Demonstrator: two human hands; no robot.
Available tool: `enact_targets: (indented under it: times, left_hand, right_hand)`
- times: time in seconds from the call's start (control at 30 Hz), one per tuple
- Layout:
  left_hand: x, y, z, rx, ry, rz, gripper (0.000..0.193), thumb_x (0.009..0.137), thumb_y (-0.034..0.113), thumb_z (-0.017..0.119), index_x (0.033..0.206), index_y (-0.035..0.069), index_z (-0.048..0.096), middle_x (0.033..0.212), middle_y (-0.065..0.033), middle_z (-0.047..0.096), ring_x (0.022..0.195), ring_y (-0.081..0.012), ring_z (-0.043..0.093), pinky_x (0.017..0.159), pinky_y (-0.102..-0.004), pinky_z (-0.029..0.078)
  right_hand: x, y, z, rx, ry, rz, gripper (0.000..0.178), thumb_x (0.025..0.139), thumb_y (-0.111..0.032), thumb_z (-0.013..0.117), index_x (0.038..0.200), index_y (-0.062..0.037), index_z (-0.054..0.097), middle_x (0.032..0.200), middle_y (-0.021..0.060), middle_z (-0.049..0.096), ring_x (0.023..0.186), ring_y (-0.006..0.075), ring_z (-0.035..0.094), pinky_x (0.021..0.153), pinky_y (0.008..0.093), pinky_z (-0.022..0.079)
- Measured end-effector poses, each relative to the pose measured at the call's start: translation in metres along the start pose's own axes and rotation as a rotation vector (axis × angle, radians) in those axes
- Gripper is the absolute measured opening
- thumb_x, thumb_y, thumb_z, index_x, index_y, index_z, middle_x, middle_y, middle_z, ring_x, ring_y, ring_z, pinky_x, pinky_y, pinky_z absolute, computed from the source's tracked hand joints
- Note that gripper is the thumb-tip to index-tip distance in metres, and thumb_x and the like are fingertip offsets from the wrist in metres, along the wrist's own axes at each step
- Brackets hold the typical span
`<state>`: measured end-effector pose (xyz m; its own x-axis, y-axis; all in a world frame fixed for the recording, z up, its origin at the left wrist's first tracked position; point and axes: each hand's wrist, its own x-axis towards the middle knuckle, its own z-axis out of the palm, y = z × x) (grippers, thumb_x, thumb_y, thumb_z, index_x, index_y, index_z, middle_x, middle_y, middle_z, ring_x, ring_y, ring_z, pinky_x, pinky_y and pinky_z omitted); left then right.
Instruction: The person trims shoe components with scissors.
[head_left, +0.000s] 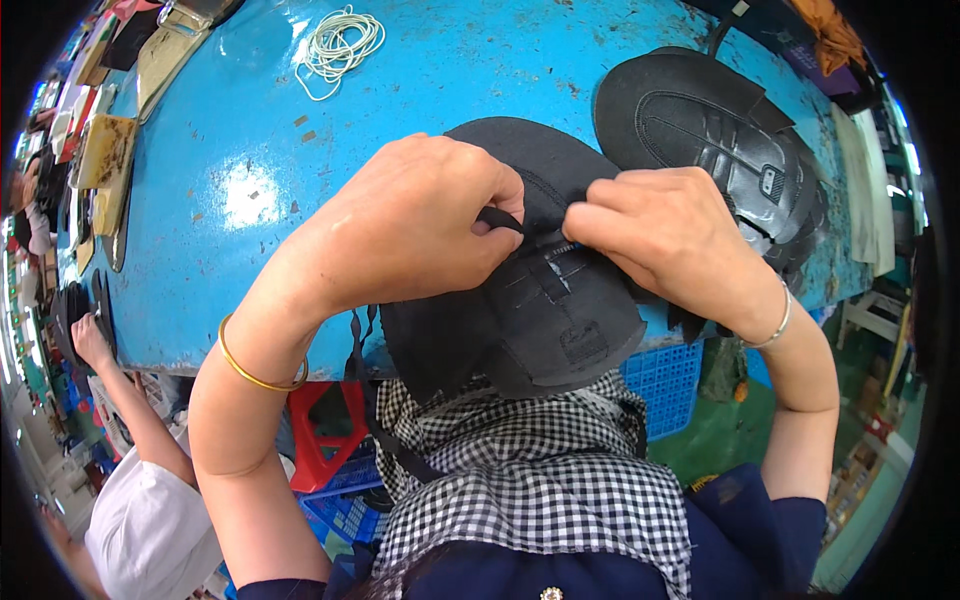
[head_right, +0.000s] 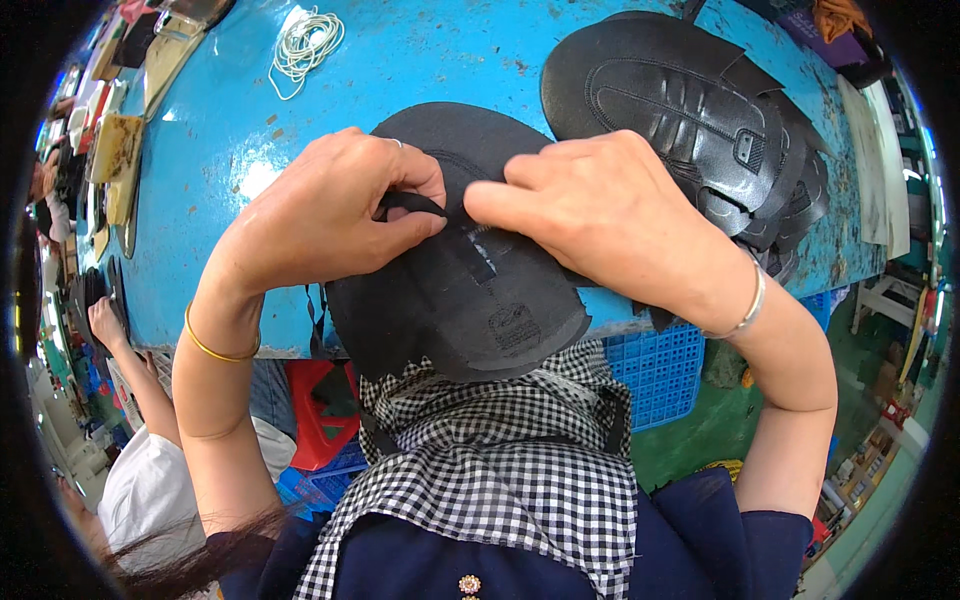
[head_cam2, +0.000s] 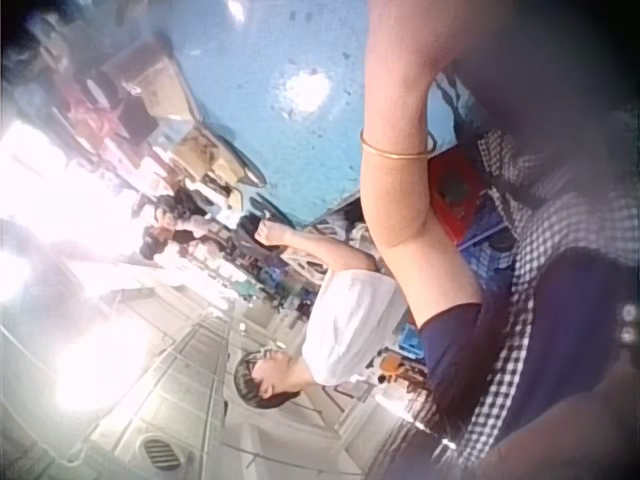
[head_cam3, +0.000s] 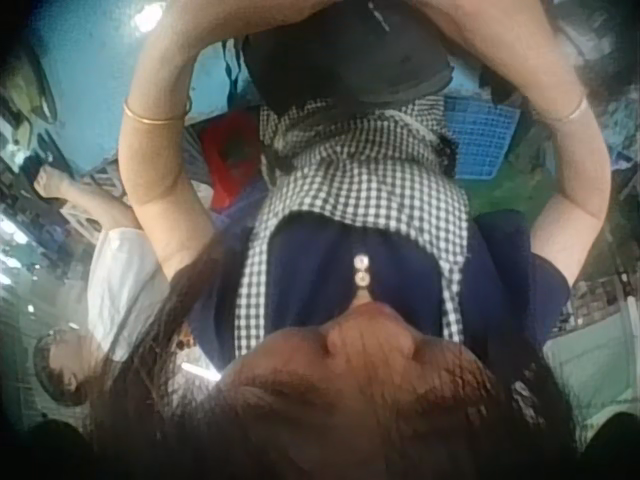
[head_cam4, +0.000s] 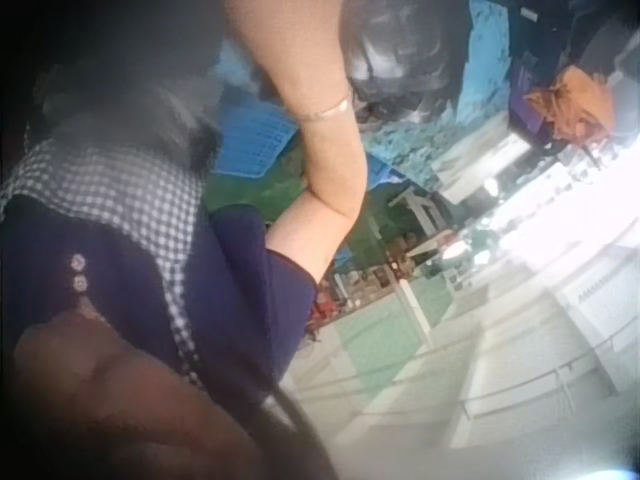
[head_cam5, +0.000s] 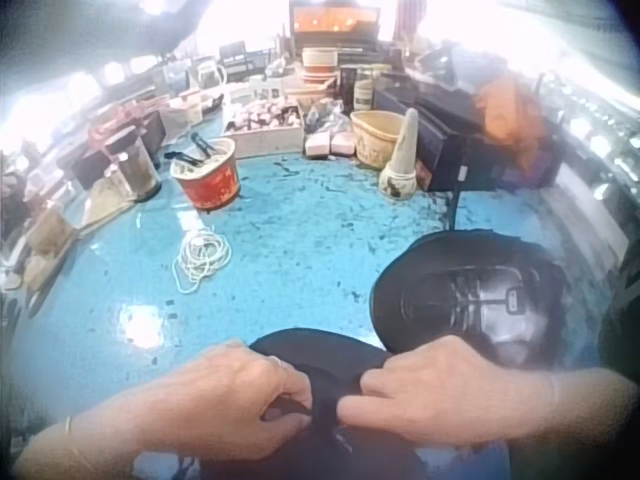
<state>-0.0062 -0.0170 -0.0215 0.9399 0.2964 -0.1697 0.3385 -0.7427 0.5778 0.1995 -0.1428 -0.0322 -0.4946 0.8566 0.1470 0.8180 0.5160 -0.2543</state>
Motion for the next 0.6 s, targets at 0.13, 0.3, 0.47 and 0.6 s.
enact_targets:
  times: [0.13, 0.3, 0.47, 0.6]
  left_hand:
    - [-0.003, -0.003, -0.003, -0.088, -0.015, 0.022, 0.014, 0.079, 0.01, 0.072, 0.088, 0.001, 0.067, 0.072, -0.0173, 0.065, 0.064, -0.0342, 0.061, 0.059, -0.0386, 0.047]
    - [-0.006, -0.006, -0.001, -0.158, 0.008, 0.043, 0.013, 0.081, 0.008, 0.07, 0.09, 0.001, 0.065, 0.072, -0.0174, 0.064, 0.063, -0.0342, 0.058, 0.059, -0.0376, 0.046]
    - [-0.011, -0.013, 0.004, -0.274, 0.091, 0.088, 0.01, 0.087, 0.008, 0.068, 0.092, 0.001, 0.064, 0.072, -0.0067, 0.062, 0.061, -0.0176, 0.056, 0.059, -0.0318, 0.045]
    - [-0.027, -0.019, -0.014, -0.712, 0.207, -0.161, 0.01, 0.092, 0.013, 0.069, 0.095, 0.004, 0.067, 0.073, 0.0087, 0.056, 0.059, 0.0005, 0.046, 0.051, -0.0181, 0.034]
  right_hand:
    - [0.003, 0.005, -0.011, 0.23, -0.045, 0.159, 0.023, 0.089, -0.029, 0.067, 0.095, -0.0103, 0.056, 0.069, 0.0073, 0.06, 0.068, 0.0279, 0.064, 0.058, 0.0401, 0.048]
    - [0.009, 0.007, 0.0, 0.176, -0.021, 0.133, 0.027, 0.091, -0.035, 0.066, 0.095, -0.0098, 0.057, 0.069, 0.0096, 0.061, 0.067, 0.0303, 0.063, 0.058, 0.0408, 0.047]
    - [0.008, 0.007, -0.001, 0.179, 0.018, 0.15, 0.022, 0.089, -0.029, 0.068, 0.093, -0.0106, 0.056, 0.07, 0.0076, 0.06, 0.065, 0.0296, 0.062, 0.056, 0.0389, 0.047]
    - [0.007, -0.024, -0.008, 0.075, 0.084, 0.03, 0.021, 0.081, -0.022, 0.072, 0.091, -0.0103, 0.057, 0.082, 0.004, 0.063, 0.061, 0.023, 0.061, 0.054, 0.0338, 0.049]
